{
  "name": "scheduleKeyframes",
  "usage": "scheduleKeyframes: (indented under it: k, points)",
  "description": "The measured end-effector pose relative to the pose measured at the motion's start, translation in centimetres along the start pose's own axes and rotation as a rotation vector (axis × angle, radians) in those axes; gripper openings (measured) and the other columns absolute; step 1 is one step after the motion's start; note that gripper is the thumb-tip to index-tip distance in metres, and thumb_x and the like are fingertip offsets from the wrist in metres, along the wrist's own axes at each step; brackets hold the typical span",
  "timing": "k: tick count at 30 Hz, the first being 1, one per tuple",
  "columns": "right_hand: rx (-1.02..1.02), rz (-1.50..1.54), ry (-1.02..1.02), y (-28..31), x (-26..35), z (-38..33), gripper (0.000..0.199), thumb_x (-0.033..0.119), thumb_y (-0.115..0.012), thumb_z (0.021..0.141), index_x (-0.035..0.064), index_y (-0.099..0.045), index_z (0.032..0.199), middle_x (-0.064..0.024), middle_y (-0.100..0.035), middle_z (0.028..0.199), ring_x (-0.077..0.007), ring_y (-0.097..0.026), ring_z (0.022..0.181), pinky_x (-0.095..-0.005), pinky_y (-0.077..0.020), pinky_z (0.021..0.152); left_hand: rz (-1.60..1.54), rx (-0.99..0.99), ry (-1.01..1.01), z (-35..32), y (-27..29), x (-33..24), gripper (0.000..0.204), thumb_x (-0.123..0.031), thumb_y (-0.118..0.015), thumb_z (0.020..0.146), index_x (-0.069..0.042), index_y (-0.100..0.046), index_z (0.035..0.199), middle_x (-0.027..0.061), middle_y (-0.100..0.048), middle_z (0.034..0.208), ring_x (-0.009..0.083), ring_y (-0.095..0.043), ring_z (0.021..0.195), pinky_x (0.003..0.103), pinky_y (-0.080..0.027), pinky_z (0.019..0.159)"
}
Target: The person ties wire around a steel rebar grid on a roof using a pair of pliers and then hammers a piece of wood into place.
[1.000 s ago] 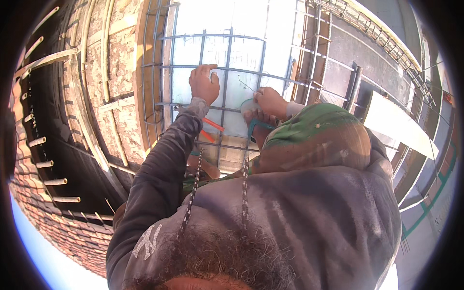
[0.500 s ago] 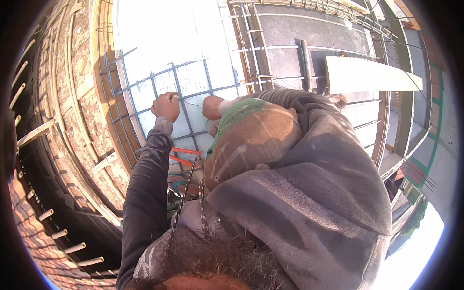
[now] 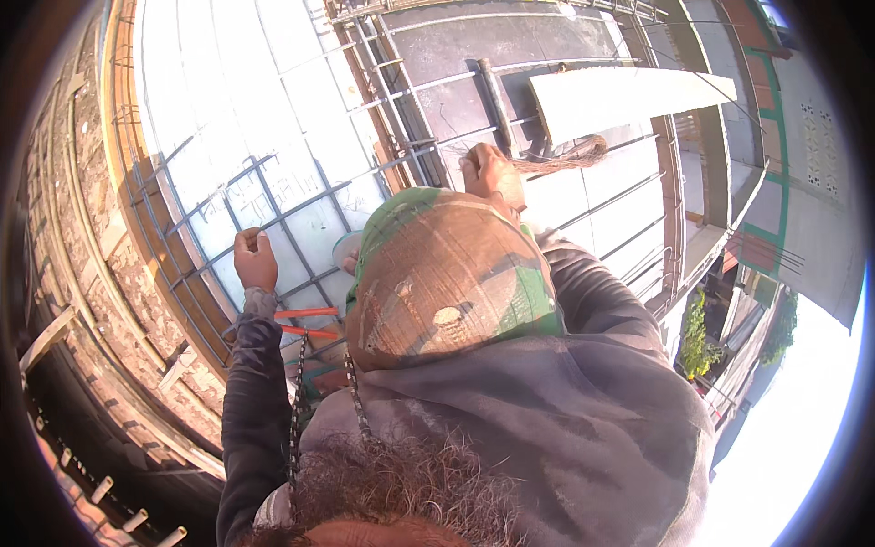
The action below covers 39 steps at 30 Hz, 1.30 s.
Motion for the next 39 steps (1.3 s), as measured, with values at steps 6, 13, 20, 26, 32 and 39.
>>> scheduleKeyframes:
  k: [6, 13, 20, 26, 32, 39]
  points:
    - [0.134, 0.263, -0.083, -0.4, 4.6, -1.9, 0.034, 0.035, -0.064, 0.097, 0.0016, -0.071, 0.1, -0.02, -0.071, 0.086, -0.0365, -0.07, 0.085, -0.0466, -0.0521, 0.079, -0.067, 0.084, -0.023, 2.4, 0.2, -2.5, 0.022, -0.019, -0.062, 0.098, 0.0, -0.066, 0.109, 0.01, -0.07, 0.101, 0.02, -0.067, 0.093, 0.036, -0.053, 0.086]
    - [0.422, 0.558, 0.004, -0.3, 7.6, -1.4, 0.035, 0.033, -0.059, 0.101, 0.0001, -0.07, 0.097, -0.0064, -0.067, 0.081, -0.0158, -0.061, 0.072, -0.0329, -0.0496, 0.069, -0.124, 0.001, -0.134, 5.1, 2.7, -2.7, 0.025, -0.023, -0.067, 0.096, 0.0, -0.068, 0.106, 0.0098, -0.071, 0.098, 0.0168, -0.066, 0.091, 0.034, -0.053, 0.083]
    - [1.083, 0.663, 0.217, -8.7, 21.9, -4.5, 0.04, 0.04, -0.052, 0.106, 0.0038, -0.07, 0.107, -0.003, -0.062, 0.078, -0.0095, -0.054, 0.06, -0.0261, -0.0421, 0.054, -0.749, 0.564, 0.072, -2.6, -5.3, -15.8, 0.045, -0.037, -0.047, 0.111, 0.003, -0.064, 0.122, 0.0092, -0.071, 0.109, 0.0161, -0.065, 0.099, 0.032, -0.052, 0.09]
    - [1.137, 0.525, 0.535, -11.7, 27.8, -5.5, 0.044, 0.04, -0.052, 0.109, 0.0011, -0.068, 0.121, -0.0054, -0.069, 0.098, -0.0145, -0.066, 0.085, -0.0311, -0.0553, 0.083, -0.911, 0.196, -0.111, 0.1, 0.6, -17.5, 0.041, -0.034, -0.042, 0.112, 0.002, -0.062, 0.107, 0.0094, -0.069, 0.089, 0.02, -0.069, 0.085, 0.034, -0.057, 0.079]
    - [1.273, 0.476, 0.321, -11.7, 26.1, -4.3, 0.054, 0.037, -0.061, 0.104, -0.0015, -0.056, 0.142, -0.0142, -0.066, 0.127, -0.0237, -0.065, 0.116, -0.0367, -0.0519, 0.103, -1.012, -0.155, 0.083, 5.1, 16.9, -12.0, 0.038, -0.035, -0.045, 0.11, -0.002, -0.063, 0.102, -0.001, -0.051, 0.076, 0.0101, -0.051, 0.063, 0.029, -0.048, 0.059]
    - [1.275, 0.327, 0.506, 5.7, 34.7, -7.7, 0.059, 0.038, -0.071, 0.097, 0.0001, -0.058, 0.14, -0.009, -0.066, 0.115, -0.0176, -0.064, 0.109, -0.0304, -0.0506, 0.098, -0.511, -0.493, -0.138, 6.2, 40.9, -7.9, 0.033, -0.031, -0.055, 0.106, -0.004, -0.073, 0.102, -0.0017, -0.052, 0.073, 0.0102, -0.045, 0.066, 0.034, -0.039, 0.062]
Point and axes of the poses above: each hand's wrist, its own z-axis towards the middle knuckle, its own y-axis out of the back of the hand, x = y × z, the point moved 10 cm from there along z, towards the middle knuckle
